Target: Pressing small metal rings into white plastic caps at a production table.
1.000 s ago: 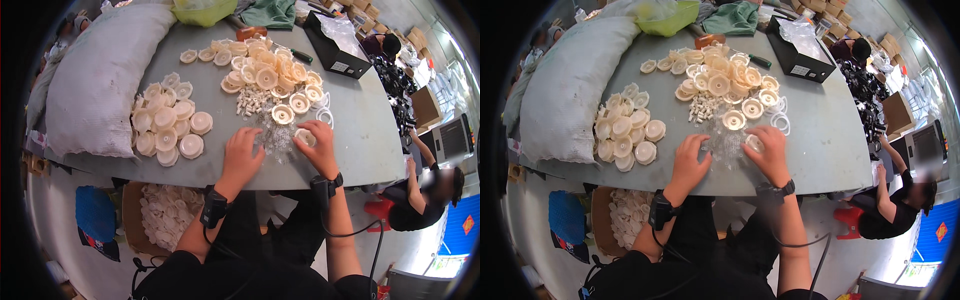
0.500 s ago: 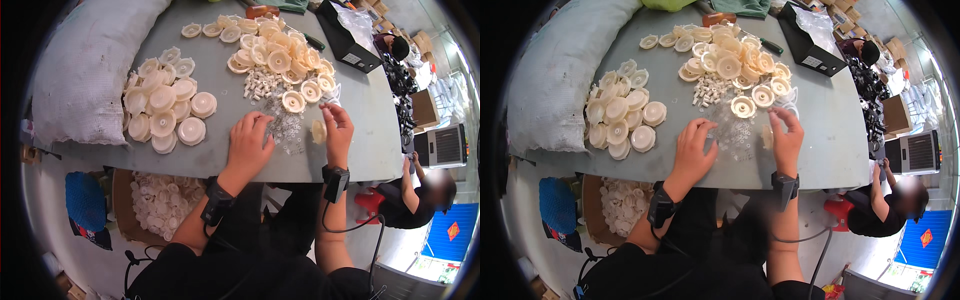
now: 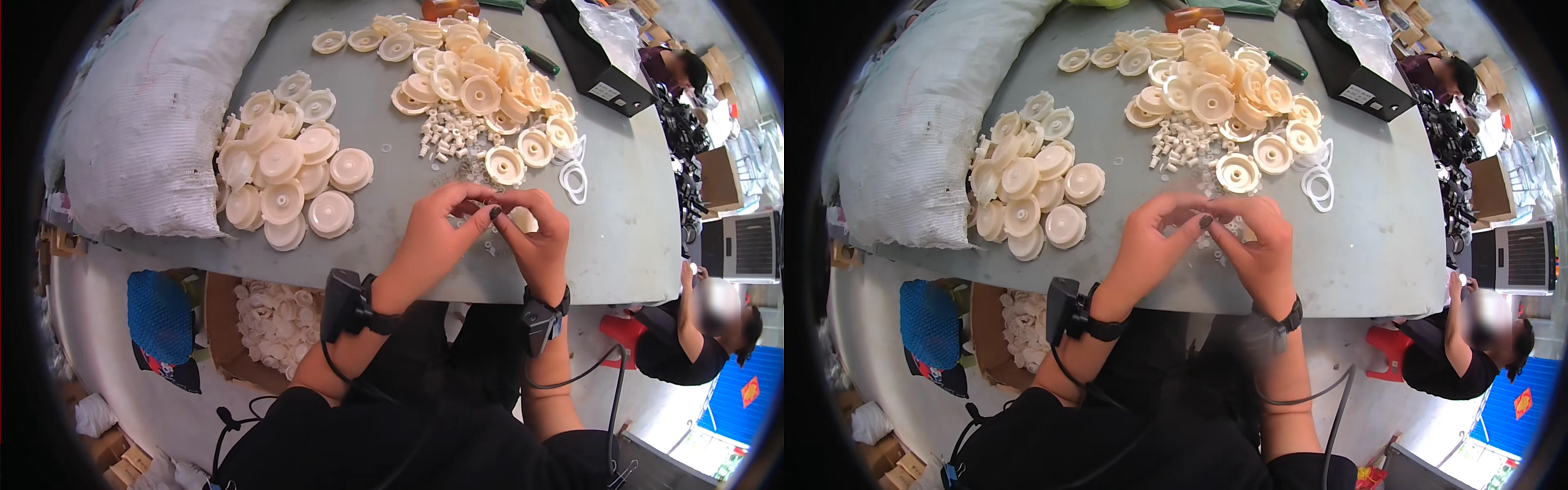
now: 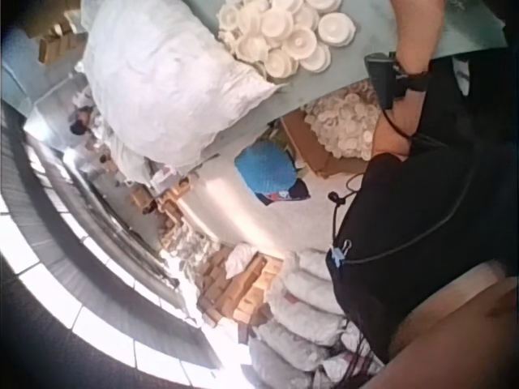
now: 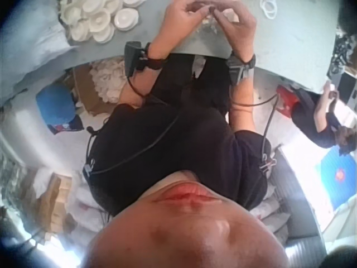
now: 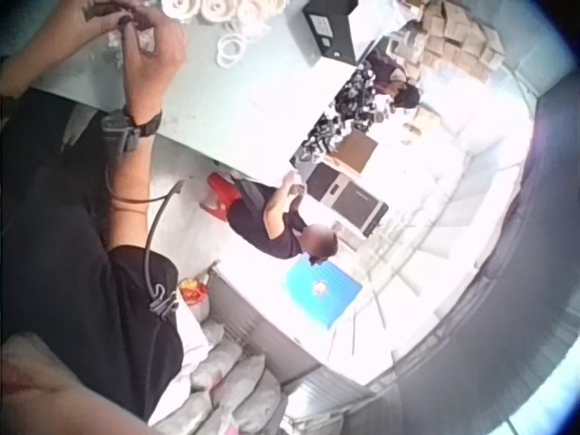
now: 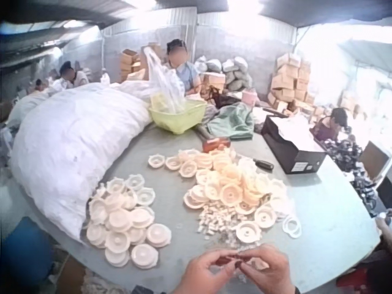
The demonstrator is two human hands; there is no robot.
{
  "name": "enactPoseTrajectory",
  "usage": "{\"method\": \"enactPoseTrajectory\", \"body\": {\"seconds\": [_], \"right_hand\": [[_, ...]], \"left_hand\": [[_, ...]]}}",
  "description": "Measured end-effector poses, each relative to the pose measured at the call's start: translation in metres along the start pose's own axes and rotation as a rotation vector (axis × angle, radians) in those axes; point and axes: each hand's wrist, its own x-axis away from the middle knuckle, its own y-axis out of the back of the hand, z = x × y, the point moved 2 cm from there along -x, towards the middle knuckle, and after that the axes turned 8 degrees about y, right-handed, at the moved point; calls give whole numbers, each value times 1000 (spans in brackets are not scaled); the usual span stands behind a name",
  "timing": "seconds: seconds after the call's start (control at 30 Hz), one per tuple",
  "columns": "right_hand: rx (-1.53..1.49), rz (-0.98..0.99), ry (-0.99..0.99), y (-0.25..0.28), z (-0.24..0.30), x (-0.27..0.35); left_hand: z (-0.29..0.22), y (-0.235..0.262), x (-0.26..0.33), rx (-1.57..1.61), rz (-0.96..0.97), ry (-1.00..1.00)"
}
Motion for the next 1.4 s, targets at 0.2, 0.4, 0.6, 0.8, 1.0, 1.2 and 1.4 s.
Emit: {"method": "enactPoseTrajectory", "body": {"seconds": [0.2, 0.4, 0.6, 0.8, 1.0, 1.2, 1.4], "right_hand": [[38, 158, 84, -4, -2, -20], [365, 260, 116, -10, -54, -68], [711, 502, 65, -25, -73, -76], [351, 412, -186, -9, -89, -75], [293, 505, -202, 4, -99, -75], [290, 452, -347, 9, -89, -79], [402, 518, -256, 9, -90, -76]], "left_hand": [[15, 26, 1, 281, -33, 198], [17, 36, -1, 411, -172, 183], [20, 37, -1, 466, -198, 199], [21, 38, -2, 494, -191, 186], [24, 35, -4, 493, -179, 172], [27, 35, -5, 503, -182, 178], [27, 35, -5, 503, -182, 170]]}}
